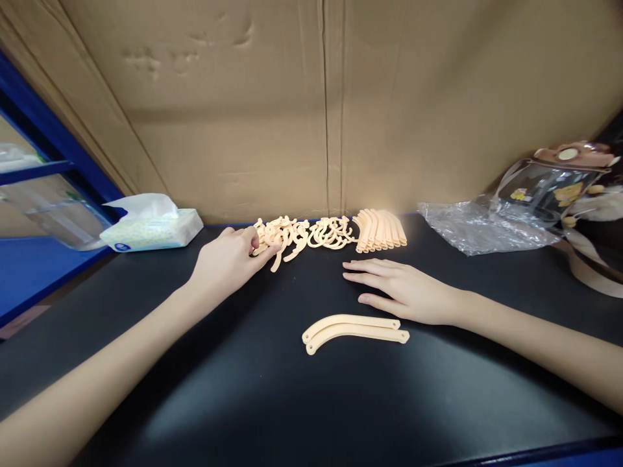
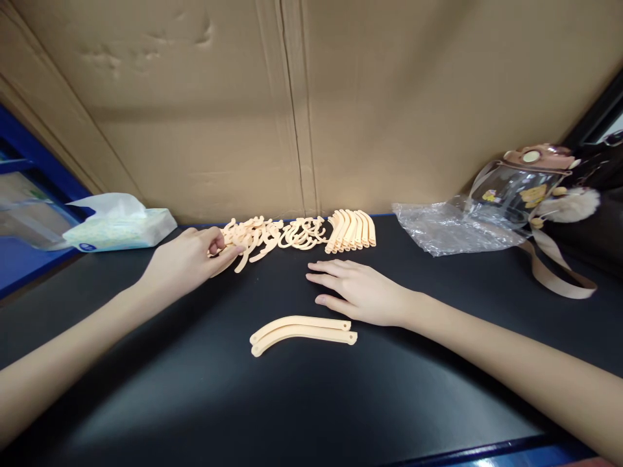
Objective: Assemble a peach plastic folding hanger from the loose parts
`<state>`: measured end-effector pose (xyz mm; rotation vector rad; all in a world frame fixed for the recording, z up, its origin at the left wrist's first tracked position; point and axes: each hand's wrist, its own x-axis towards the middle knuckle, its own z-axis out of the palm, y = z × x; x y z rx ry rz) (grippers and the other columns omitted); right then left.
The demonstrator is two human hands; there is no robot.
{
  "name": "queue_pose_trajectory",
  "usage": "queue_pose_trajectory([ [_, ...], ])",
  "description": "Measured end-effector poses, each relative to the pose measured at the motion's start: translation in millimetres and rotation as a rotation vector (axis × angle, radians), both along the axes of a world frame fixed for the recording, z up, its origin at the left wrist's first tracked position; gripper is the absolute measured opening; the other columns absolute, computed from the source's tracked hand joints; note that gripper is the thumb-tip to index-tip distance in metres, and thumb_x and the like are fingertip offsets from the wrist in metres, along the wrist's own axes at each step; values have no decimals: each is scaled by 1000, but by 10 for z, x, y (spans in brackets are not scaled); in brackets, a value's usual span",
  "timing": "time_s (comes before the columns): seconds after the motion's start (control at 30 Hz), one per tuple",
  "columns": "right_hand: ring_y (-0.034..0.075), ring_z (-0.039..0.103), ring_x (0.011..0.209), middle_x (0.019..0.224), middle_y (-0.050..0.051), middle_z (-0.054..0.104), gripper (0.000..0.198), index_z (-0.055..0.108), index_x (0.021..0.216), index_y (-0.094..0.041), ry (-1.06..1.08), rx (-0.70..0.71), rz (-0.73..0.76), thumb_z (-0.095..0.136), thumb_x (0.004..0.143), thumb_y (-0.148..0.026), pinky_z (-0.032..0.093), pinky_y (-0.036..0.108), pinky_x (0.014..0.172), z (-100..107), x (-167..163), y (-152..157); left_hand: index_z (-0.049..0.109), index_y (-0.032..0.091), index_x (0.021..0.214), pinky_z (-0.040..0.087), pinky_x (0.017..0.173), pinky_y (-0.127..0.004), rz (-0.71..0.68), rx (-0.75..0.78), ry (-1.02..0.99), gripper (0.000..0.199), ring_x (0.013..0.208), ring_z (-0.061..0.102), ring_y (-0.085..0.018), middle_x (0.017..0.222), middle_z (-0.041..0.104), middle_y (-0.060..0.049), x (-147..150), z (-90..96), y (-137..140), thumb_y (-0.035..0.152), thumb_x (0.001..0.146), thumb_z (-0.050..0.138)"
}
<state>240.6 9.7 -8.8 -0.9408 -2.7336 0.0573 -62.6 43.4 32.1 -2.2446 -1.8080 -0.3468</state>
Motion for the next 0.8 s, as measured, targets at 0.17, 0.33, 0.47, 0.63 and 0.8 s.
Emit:
queue_pose_trajectory([
  [0.17,26,46,130,144,11,46,45,52,135,-15,17,9,3,41,98,-38,38,47,109,1,4,5,57,18,97,46,83,-36,-332,60,-27,35,100,56,-26,102,64,-9,136,-105,-79,49,93,42],
  [0.33,24,47,129,142,11,49,44,54,132,-14,-21,49,4,41,98,-37,38,41,109,7,-23,9,52,20,128,39,104,-38,-731,-93,-50,37,122,48,-23,132,54,-9,273,-270,-179,39,98,40],
  [0.47,24,52,119,129,13,57,33,65,116,-14,23,204,-22,46,96,-32,42,39,102,90,-96,108,53,22,131,39,106,-38,-738,-178,-85,38,126,48,-22,139,50,-7,282,-341,-181,37,98,41],
  [0.63,24,56,89,93,11,64,25,70,96,-14,-10,312,-187,48,93,-24,45,37,81,307,-231,494,58,20,125,42,104,-40,-726,-175,-72,36,123,52,-23,136,54,-9,270,-333,-164,34,97,41],
  [0.8,22,56,85,86,10,67,23,72,86,-14,9,208,-397,51,88,-23,40,32,72,390,-384,895,58,19,124,43,103,-40,-727,-176,-65,35,123,53,-24,135,55,-10,276,-311,-179,34,97,41],
])
